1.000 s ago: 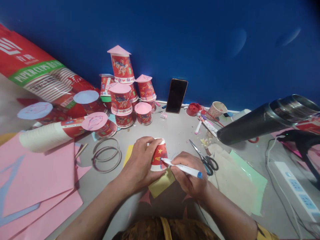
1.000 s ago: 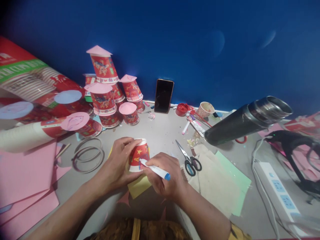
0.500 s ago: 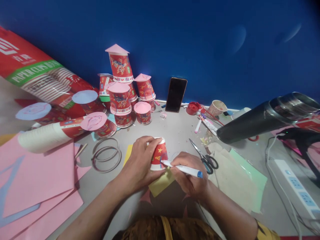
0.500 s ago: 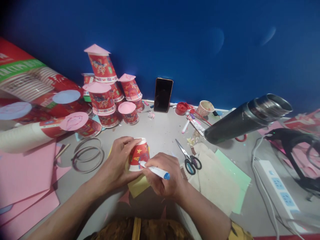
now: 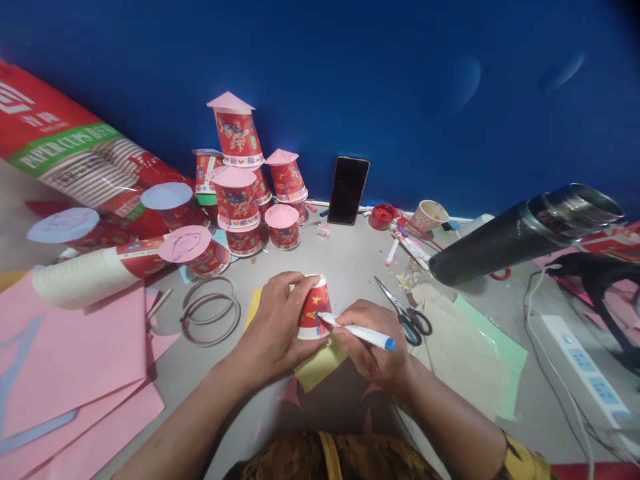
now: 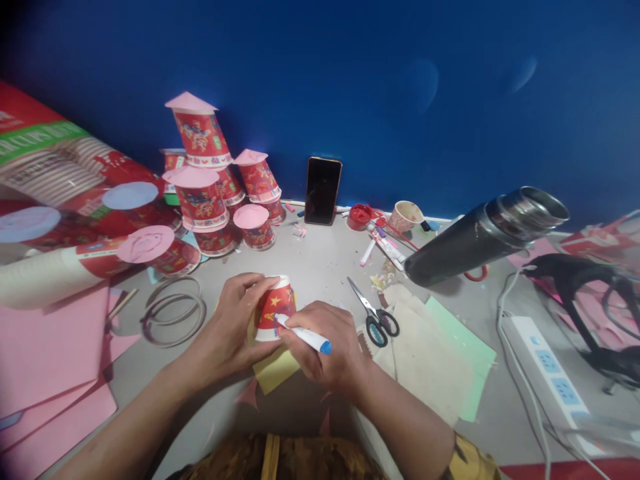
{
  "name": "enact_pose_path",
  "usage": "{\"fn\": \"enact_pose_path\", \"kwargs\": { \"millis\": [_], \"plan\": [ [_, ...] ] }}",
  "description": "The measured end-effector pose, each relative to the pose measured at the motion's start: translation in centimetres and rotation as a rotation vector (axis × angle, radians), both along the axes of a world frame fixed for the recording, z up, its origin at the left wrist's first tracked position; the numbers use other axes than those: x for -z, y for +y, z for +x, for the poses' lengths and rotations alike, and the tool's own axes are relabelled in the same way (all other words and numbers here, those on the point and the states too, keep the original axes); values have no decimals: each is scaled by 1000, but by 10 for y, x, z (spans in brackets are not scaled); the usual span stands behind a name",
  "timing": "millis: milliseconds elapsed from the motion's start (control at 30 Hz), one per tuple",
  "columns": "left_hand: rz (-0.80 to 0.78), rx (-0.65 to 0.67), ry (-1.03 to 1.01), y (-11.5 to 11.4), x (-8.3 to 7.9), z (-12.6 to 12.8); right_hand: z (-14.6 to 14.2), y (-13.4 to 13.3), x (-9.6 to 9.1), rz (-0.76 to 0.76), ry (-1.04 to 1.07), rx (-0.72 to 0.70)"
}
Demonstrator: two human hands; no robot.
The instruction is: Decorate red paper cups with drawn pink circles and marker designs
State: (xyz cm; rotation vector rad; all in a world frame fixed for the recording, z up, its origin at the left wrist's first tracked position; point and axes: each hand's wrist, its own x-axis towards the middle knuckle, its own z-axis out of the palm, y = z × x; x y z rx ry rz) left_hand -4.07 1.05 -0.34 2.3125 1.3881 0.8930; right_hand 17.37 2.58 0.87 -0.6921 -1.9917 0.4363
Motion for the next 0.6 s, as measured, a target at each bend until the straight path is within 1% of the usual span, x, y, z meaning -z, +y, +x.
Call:
{"fn": "enact_pose_path", "kwargs": {
  "millis": [100,233,433,600],
  "plan": [
    [-1,-14,-4,0,1,0,0,0,1,-5,9,19],
    [19,-13,-14,0,2,0,0,0,-1,-8,-1,0],
    [-27,-43,-43,-1,-3,0,3,1,-4,-27,81,82],
    [-17,-41,-63,0,0,0,2,-1,-3,-9,81,36]
  ]
}}
